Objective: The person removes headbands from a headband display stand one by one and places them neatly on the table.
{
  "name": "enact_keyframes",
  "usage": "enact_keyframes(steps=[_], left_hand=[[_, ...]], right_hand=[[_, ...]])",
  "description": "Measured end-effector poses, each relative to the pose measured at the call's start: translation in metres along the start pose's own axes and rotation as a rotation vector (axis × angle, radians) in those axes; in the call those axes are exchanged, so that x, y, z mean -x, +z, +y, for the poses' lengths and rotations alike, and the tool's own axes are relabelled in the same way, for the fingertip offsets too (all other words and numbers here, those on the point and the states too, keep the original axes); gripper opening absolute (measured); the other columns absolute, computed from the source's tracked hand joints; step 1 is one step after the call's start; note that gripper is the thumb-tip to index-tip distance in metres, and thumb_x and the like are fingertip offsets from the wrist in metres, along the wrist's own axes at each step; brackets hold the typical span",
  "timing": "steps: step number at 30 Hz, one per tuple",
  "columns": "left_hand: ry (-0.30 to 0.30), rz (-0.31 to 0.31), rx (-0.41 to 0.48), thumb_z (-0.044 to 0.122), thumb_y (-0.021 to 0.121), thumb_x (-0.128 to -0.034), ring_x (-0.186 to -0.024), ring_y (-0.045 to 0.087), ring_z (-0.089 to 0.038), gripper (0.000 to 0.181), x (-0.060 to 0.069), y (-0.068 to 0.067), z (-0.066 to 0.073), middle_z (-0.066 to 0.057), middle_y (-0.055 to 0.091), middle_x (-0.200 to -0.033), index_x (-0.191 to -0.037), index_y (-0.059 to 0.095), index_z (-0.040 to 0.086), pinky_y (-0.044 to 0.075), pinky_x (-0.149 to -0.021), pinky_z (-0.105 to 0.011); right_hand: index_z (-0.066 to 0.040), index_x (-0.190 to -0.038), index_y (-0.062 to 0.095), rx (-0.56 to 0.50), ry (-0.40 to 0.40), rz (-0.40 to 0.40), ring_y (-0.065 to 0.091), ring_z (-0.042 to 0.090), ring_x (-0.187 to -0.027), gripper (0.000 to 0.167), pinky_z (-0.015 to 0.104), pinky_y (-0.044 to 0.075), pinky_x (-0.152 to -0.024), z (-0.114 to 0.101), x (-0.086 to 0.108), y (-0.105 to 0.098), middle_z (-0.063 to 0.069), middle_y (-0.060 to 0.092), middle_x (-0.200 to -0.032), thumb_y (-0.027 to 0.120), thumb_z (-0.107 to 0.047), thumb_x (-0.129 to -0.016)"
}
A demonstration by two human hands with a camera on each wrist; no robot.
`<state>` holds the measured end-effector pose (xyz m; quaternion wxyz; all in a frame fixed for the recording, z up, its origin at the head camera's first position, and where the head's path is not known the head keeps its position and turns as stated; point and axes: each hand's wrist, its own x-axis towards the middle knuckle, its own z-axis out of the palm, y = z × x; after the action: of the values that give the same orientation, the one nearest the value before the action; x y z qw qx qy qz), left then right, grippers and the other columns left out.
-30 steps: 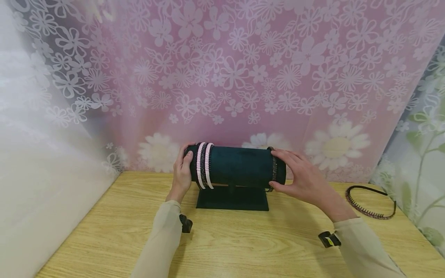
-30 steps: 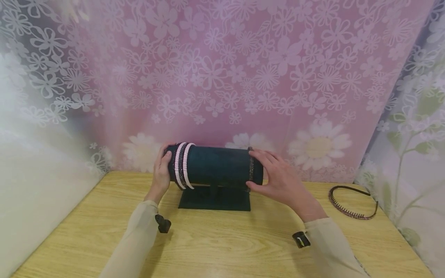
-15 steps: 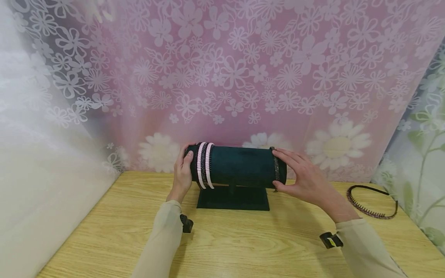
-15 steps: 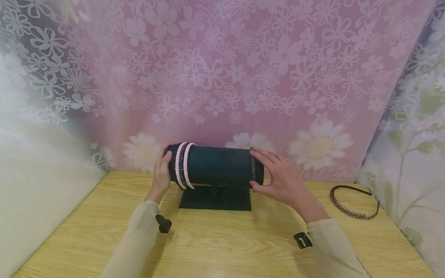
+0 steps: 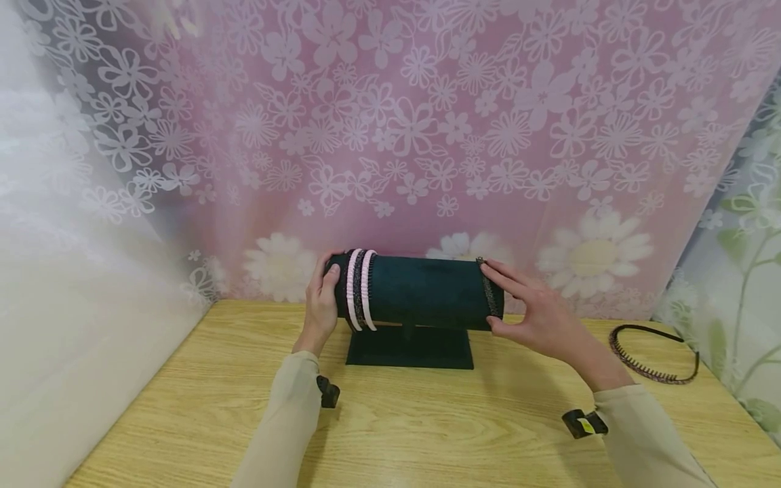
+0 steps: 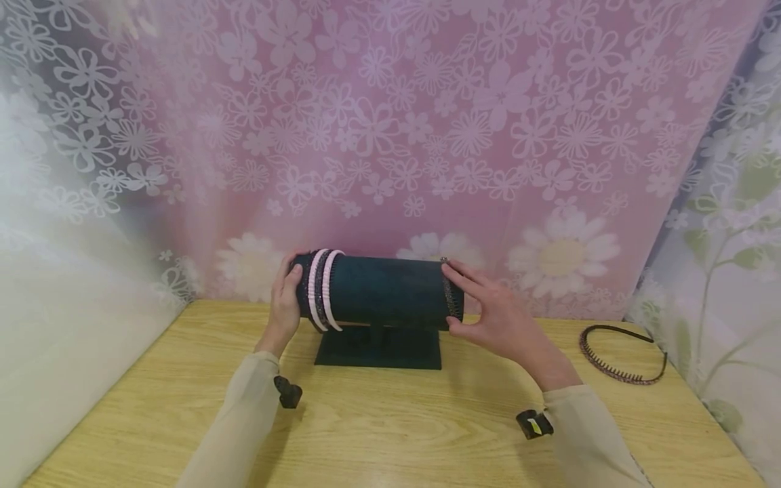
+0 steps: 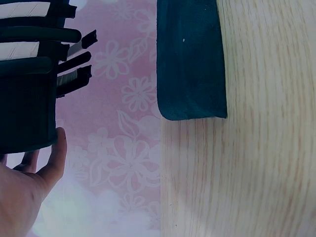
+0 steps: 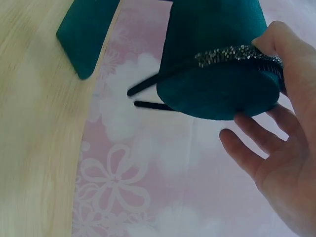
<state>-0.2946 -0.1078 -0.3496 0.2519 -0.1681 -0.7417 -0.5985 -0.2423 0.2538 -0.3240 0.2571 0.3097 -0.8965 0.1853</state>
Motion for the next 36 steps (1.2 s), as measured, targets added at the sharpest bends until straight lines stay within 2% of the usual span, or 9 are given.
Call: enact_keyframes(steps=[3,10,12,16,22,24,28,31,36], left_hand=[[-0.016,0.007,-0.001,0.020,0.037,-0.1088,-0.130,0.053,-0.030,0.040,-0.001,0.000,-0.005,-0.015,0.055,-0.146,-0.144,0.053,0.009,0.038,-0.113,-0.046],[0.004,0.028,0.012,0.026,0.037,-0.1097,-0.131,0.052,-0.027,0.041,-0.009,0.004,-0.040,-0.008,0.055,-0.147,-0.145,0.053,0.014,0.036,-0.114,-0.047],[0.010,0.031,0.015,0.029,0.038,-0.1096,-0.130,0.053,-0.024,0.041,-0.010,0.003,-0.044,-0.005,0.056,-0.145,-0.145,0.053,0.014,0.037,-0.112,-0.045],[0.018,0.036,0.012,0.033,0.038,-0.1093,-0.127,0.054,-0.022,0.043,-0.009,0.003,-0.045,-0.001,0.057,-0.144,-0.145,0.053,0.014,0.038,-0.110,-0.042],[0.017,0.032,0.001,0.035,0.038,-0.1092,-0.126,0.055,-0.022,0.044,-0.010,0.003,-0.046,0.000,0.058,-0.144,-0.144,0.053,0.014,0.040,-0.108,-0.043],[0.018,0.031,0.001,0.035,0.037,-0.1092,-0.126,0.055,-0.022,0.044,-0.010,0.004,-0.045,0.000,0.057,-0.144,-0.145,0.053,0.014,0.040,-0.108,-0.043],[0.007,0.030,0.011,0.032,0.038,-0.1095,-0.127,0.054,-0.024,0.041,-0.008,0.003,-0.040,-0.003,0.056,-0.144,-0.144,0.054,0.017,0.039,-0.109,-0.044],[-0.007,0.030,0.032,0.027,0.038,-0.1093,-0.128,0.053,-0.027,0.038,-0.005,0.002,-0.027,-0.008,0.056,-0.145,-0.143,0.054,0.017,0.037,-0.111,-0.045],[-0.010,0.010,0.028,0.022,0.038,-0.1088,-0.127,0.054,-0.029,0.039,0.000,0.001,-0.002,-0.013,0.056,-0.145,-0.143,0.054,0.012,0.039,-0.110,-0.045]], right_hand=[[-0.015,-0.157,0.044,-0.073,0.022,-0.024,0.059,0.038,-0.128,0.084,0.046,0.060,-0.083,0.001,0.000,-0.001,0.013,0.043,-0.162,0.082,-0.009,-0.082],[-0.012,-0.155,0.046,-0.183,0.066,-0.043,0.055,0.038,-0.134,0.080,0.048,0.059,-0.087,0.000,0.000,-0.002,0.017,0.041,-0.162,0.082,-0.005,-0.083],[-0.010,-0.153,0.048,-0.184,0.063,-0.031,0.058,0.037,-0.130,0.078,0.048,0.059,-0.085,0.000,0.001,-0.002,0.019,0.043,-0.160,0.082,-0.005,-0.083],[-0.006,-0.146,0.056,-0.158,0.031,0.028,0.069,0.032,-0.112,0.072,0.044,0.061,-0.080,0.000,0.005,-0.002,0.021,0.049,-0.154,0.084,-0.003,-0.080],[-0.006,-0.135,0.066,-0.150,-0.005,0.126,0.069,0.013,-0.092,0.066,0.024,0.059,-0.073,0.002,0.009,0.001,0.019,0.058,-0.141,0.087,0.001,-0.073],[-0.006,-0.132,0.068,-0.170,0.001,0.142,0.067,0.011,-0.086,0.063,0.018,0.057,-0.071,0.002,0.011,0.002,0.017,0.061,-0.132,0.087,0.002,-0.073],[-0.005,-0.131,0.069,-0.217,0.036,0.136,0.068,0.007,-0.079,0.059,0.016,0.056,-0.070,0.000,0.016,0.001,0.006,0.067,-0.106,0.086,0.002,-0.075],[-0.005,-0.132,0.068,-0.235,0.046,0.132,0.068,0.002,-0.079,0.058,0.016,0.056,-0.069,-0.001,0.019,0.001,0.001,0.071,-0.094,0.084,0.003,-0.077],[-0.004,-0.130,0.069,-0.228,0.032,0.180,0.069,0.001,-0.078,0.057,0.014,0.056,-0.069,-0.003,0.024,0.002,0.002,0.075,-0.089,0.083,0.007,-0.076]])
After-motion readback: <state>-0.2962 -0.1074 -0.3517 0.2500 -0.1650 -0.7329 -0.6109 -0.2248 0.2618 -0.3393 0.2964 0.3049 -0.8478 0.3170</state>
